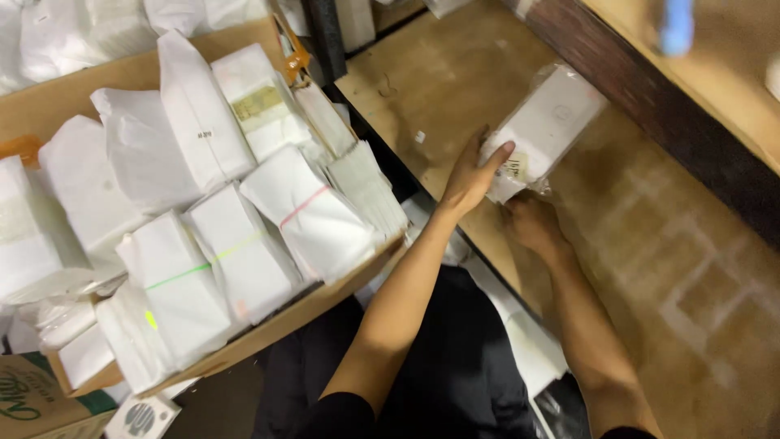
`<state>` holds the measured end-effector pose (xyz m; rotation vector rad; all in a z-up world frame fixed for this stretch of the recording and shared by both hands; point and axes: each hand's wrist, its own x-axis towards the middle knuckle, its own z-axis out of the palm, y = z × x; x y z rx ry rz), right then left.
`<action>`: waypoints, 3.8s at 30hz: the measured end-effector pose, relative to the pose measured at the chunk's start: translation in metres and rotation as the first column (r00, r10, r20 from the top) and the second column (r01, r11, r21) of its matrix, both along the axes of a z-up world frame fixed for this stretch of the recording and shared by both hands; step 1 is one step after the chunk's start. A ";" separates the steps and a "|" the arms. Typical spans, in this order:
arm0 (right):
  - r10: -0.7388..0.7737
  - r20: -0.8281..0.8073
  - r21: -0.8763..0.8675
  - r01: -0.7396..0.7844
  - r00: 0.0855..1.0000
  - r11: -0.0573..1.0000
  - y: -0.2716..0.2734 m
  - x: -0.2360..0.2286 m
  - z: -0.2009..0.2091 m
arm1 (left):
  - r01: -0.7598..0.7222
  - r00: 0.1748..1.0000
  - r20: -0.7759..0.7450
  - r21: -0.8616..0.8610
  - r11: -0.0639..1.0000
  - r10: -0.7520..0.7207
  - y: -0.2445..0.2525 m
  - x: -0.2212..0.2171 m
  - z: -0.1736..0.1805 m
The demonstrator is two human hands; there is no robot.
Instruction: The person sits on the floor and repeatedly picks up white wrapped packages from a cardboard box, secures them with rubber bands, and places them on a nearby wooden surface. The person continues this process, moving multiple packages from the box to the surface.
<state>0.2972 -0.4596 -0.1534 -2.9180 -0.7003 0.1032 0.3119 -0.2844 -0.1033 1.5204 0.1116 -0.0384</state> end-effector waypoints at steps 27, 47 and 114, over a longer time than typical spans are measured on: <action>-0.535 -0.194 0.916 0.347 0.822 0.201 -0.002 -0.194 0.117 | -0.006 0.997 0.078 -0.093 0.996 0.014 -0.036 -0.162 0.077; -0.342 0.280 0.935 -0.174 0.897 0.308 0.022 -0.184 0.098 | -0.082 0.815 0.578 0.054 0.995 0.036 -0.052 -0.184 0.053; 0.550 0.101 0.692 -0.455 0.829 0.560 0.337 -0.253 0.217 | -0.767 0.579 0.282 -0.130 0.628 0.765 0.287 -0.330 0.099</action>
